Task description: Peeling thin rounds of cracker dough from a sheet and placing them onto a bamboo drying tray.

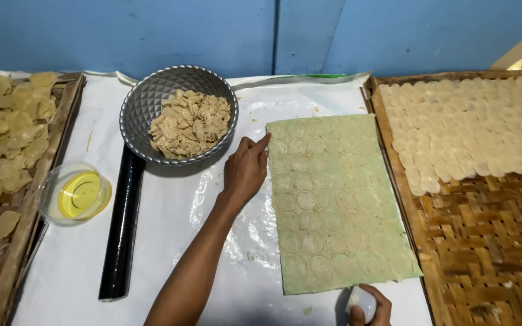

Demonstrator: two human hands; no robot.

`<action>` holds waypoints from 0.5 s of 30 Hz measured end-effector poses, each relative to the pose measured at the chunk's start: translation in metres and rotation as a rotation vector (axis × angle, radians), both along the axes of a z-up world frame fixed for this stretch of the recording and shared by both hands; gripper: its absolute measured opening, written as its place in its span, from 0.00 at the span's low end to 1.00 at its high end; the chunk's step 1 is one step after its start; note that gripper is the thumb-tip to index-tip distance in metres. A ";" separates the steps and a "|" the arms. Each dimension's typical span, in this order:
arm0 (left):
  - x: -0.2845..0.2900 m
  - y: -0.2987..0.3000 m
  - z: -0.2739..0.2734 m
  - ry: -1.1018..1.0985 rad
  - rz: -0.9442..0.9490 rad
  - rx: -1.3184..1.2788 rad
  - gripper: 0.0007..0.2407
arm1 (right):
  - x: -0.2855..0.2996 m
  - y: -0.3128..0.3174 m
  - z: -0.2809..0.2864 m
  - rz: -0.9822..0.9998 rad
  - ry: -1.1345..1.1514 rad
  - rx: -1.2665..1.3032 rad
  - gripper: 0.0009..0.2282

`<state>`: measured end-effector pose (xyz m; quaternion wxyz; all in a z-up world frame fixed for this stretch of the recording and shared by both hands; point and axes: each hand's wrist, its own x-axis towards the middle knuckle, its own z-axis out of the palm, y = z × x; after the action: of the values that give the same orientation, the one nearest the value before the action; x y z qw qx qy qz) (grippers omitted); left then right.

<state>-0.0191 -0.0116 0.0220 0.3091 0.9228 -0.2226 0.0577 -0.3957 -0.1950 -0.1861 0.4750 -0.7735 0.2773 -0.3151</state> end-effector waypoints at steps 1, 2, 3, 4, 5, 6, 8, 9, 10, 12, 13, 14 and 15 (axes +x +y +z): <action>0.001 -0.002 -0.001 0.007 0.009 0.008 0.16 | -0.006 -0.020 -0.025 0.009 0.007 0.008 0.25; 0.001 -0.003 -0.002 -0.008 0.022 0.027 0.14 | -0.013 -0.039 -0.050 0.103 0.060 0.174 0.30; 0.001 -0.005 -0.003 -0.024 0.032 0.047 0.13 | -0.020 -0.058 -0.076 0.194 0.112 0.342 0.35; 0.001 -0.005 -0.004 -0.019 0.040 0.055 0.13 | -0.023 -0.061 -0.082 0.201 0.118 0.350 0.35; 0.001 -0.006 -0.004 -0.051 0.040 0.048 0.13 | -0.027 -0.062 -0.088 0.204 0.115 0.371 0.35; 0.001 -0.007 -0.004 -0.083 0.039 0.040 0.12 | -0.032 -0.064 -0.093 0.207 0.113 0.393 0.35; -0.002 -0.005 -0.005 -0.102 0.049 -0.029 0.09 | -0.030 -0.051 -0.077 0.194 0.089 0.345 0.34; -0.002 -0.006 -0.005 -0.129 0.059 -0.104 0.07 | -0.026 -0.046 -0.069 0.183 0.057 0.289 0.33; 0.000 -0.006 -0.006 -0.128 0.057 -0.104 0.07 | -0.020 -0.033 -0.049 0.180 0.058 0.290 0.33; 0.000 -0.004 -0.008 -0.040 0.088 -0.111 0.05 | -0.012 -0.007 -0.007 0.073 0.055 0.166 0.29; 0.002 -0.003 -0.010 -0.039 0.091 -0.110 0.05 | -0.011 -0.006 -0.005 0.076 0.057 0.166 0.29; 0.004 -0.002 -0.011 -0.012 0.084 -0.136 0.04 | -0.010 -0.006 -0.003 0.076 0.069 0.171 0.29; 0.005 -0.002 -0.013 0.015 0.075 -0.163 0.04 | -0.010 -0.006 0.000 0.074 0.081 0.174 0.29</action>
<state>-0.0143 -0.0135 0.0090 0.3823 0.9027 -0.1803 0.0802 -0.4060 -0.2006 -0.1866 0.5400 -0.7512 0.2939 -0.2405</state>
